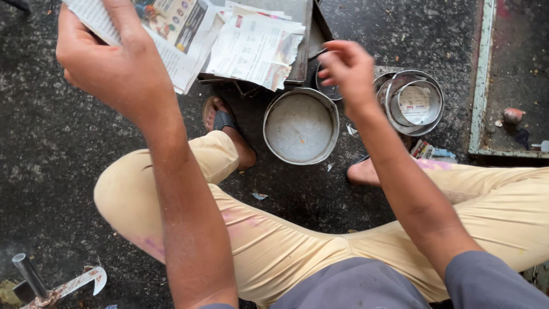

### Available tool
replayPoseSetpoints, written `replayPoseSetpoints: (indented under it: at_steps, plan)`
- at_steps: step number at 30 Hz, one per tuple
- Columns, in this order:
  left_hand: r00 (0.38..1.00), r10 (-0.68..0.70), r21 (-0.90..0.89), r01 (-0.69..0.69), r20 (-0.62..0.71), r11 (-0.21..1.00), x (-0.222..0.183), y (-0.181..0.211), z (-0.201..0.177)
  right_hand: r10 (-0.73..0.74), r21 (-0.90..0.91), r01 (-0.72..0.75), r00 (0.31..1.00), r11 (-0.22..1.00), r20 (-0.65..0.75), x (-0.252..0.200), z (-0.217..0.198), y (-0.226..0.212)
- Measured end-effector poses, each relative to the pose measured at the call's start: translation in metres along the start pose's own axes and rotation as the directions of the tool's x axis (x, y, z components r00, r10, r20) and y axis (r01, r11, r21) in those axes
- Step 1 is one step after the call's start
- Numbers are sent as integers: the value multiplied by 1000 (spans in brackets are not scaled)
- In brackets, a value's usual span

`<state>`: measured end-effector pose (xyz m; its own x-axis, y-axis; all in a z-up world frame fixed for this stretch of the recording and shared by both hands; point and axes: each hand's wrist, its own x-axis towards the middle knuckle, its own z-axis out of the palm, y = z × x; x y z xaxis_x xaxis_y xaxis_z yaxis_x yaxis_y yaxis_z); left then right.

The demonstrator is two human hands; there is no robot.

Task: The person wipes a metal surface with a cloth and then places pieces of newspaper into several round metal cake tins to line them.

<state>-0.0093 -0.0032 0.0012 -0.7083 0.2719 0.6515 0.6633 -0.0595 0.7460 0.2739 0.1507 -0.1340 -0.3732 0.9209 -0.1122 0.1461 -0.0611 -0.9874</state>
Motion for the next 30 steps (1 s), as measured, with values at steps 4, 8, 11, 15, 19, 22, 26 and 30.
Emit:
replayPoseSetpoints:
  at_steps: [4,8,11,15,19,22,26,30]
  plan:
    - [998,-59,-60,61,34,996,-2,1,10,-351,-643,531,847,552,399,-2,58,16]
    - [1000,-19,97,21,-23,995,-3,7,31,-434,-627,655,753,421,495,1,90,49]
    - [1000,-4,67,5,-24,998,-6,12,38,-341,-651,553,833,520,435,9,90,68]
    - [999,39,-34,-39,20,999,-10,12,40,-363,-619,481,876,620,318,13,79,72]
    - [985,-150,-21,153,86,988,-8,14,42,-359,-569,457,889,684,284,13,71,59]
    - [985,-149,-18,151,86,988,-8,16,45,-430,-557,513,857,654,285,12,66,49]
    - [985,-141,15,140,95,990,-10,21,48,-425,-555,483,873,677,240,6,57,35]
    - [988,-106,32,103,108,994,-13,26,51,-406,-593,502,863,630,300,3,46,33]
